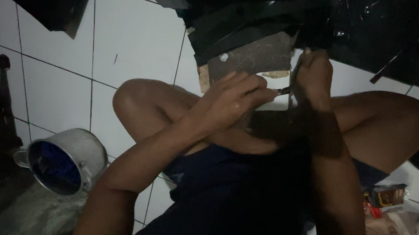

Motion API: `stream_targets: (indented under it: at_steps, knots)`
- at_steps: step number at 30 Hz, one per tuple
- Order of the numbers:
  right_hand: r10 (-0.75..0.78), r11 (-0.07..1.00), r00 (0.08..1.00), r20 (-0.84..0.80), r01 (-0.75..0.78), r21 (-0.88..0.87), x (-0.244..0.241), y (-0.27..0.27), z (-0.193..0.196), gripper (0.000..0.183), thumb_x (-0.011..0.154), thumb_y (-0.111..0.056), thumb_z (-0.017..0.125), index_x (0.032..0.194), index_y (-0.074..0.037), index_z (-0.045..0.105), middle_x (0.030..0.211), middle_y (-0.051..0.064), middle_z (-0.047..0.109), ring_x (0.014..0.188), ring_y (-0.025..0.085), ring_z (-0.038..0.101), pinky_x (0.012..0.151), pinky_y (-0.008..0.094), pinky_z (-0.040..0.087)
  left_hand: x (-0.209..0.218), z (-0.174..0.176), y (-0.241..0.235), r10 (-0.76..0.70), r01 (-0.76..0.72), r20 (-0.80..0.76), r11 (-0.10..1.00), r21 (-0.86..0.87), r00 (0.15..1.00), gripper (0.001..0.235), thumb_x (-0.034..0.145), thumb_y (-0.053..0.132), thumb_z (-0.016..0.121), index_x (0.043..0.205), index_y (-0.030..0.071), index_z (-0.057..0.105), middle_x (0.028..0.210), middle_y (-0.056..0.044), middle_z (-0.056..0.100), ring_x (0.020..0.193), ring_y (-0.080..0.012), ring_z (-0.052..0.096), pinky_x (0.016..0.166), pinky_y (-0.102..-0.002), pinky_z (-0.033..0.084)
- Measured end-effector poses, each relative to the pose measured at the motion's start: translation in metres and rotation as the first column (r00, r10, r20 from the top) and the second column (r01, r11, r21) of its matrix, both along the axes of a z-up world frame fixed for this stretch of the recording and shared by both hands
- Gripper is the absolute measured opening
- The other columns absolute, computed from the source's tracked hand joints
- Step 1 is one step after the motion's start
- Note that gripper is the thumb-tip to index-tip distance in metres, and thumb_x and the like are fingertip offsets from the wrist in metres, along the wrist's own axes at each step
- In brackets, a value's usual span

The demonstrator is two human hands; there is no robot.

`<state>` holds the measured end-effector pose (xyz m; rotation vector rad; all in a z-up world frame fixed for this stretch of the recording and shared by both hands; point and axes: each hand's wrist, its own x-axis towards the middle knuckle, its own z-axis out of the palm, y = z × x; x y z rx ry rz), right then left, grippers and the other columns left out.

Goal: The person sits on the floor and repeatedly cuts a black sheet of material into thin strips using a knife against a small wooden block. The cut strips are placed in a pile on the floor.

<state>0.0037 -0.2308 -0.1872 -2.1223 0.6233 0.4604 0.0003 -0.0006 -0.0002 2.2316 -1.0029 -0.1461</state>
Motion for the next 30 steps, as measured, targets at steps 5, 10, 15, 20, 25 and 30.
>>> stream_targets:
  at_steps: [5,10,15,20,25,30]
  knots:
    - [-0.06,0.998,0.995,-0.074,0.063,0.032,0.002,0.002,-0.005,0.039,0.111,-0.03,0.043,0.11,0.006,0.059,0.092,0.025,0.067,0.081,0.035,0.068,0.072,0.046,0.053,0.001,0.0,-0.003,-0.009,0.008,0.011,1.0,0.027,1.0,0.023,0.096,0.008,0.072,0.118,0.011,0.075,0.104,0.0,0.067,0.092,-0.0144,0.064,0.081,-0.032,0.052]
    - [0.028,0.998,0.999,-0.036,-0.03,-0.048,0.006,-0.001,-0.018,0.043,0.114,-0.029,0.045,0.11,0.01,0.06,0.093,0.028,0.067,0.083,0.036,0.068,0.075,0.046,0.053,0.002,0.001,-0.003,-0.015,0.012,0.055,0.998,0.069,0.998,0.028,0.092,0.005,0.071,0.119,0.013,0.076,0.106,0.0,0.068,0.094,-0.015,0.065,0.082,-0.033,0.053]
    - [-0.021,1.0,0.996,-0.082,0.02,-0.017,0.009,0.001,-0.025,0.039,0.111,-0.028,0.046,0.109,0.009,0.059,0.091,0.026,0.068,0.079,0.032,0.068,0.07,0.045,0.054,0.004,-0.001,-0.002,-0.03,0.03,0.027,1.0,-0.002,0.999,0.025,0.095,0.007,0.072,0.12,0.011,0.074,0.107,-0.001,0.067,0.095,-0.0161,0.065,0.084,-0.034,0.053]
    - [-0.029,0.999,0.988,-0.154,0.033,0.021,0.01,-0.001,-0.028,0.04,0.112,-0.029,0.043,0.11,0.007,0.058,0.091,0.022,0.068,0.076,0.027,0.067,0.065,0.041,0.054,0.007,-0.003,-0.005,-0.038,0.039,0.092,0.999,-0.009,0.995,0.027,0.094,0.006,0.071,0.121,0.011,0.073,0.107,-0.001,0.067,0.096,-0.0154,0.066,0.083,-0.032,0.052]
    - [0.016,1.0,0.97,-0.241,-0.02,-0.013,0.018,-0.002,-0.026,0.042,0.116,-0.03,0.041,0.106,0.004,0.064,0.092,0.02,0.069,0.077,0.026,0.066,0.067,0.039,0.052,0.004,-0.002,-0.006,-0.014,0.014,0.113,1.0,-0.004,0.993,0.024,0.096,0.009,0.072,0.119,0.013,0.074,0.103,0.001,0.065,0.091,-0.0134,0.064,0.075,-0.031,0.047]
    - [-0.128,0.992,0.958,-0.258,0.122,-0.039,0.018,0.007,-0.014,0.035,0.111,-0.029,0.041,0.107,-0.003,0.064,0.092,0.016,0.069,0.077,0.022,0.068,0.067,0.039,0.055,0.004,-0.005,-0.013,0.027,-0.026,0.164,1.0,-0.01,0.986,0.022,0.096,0.013,0.075,0.117,0.016,0.074,0.1,0.004,0.064,0.09,-0.0112,0.063,0.071,-0.03,0.042]
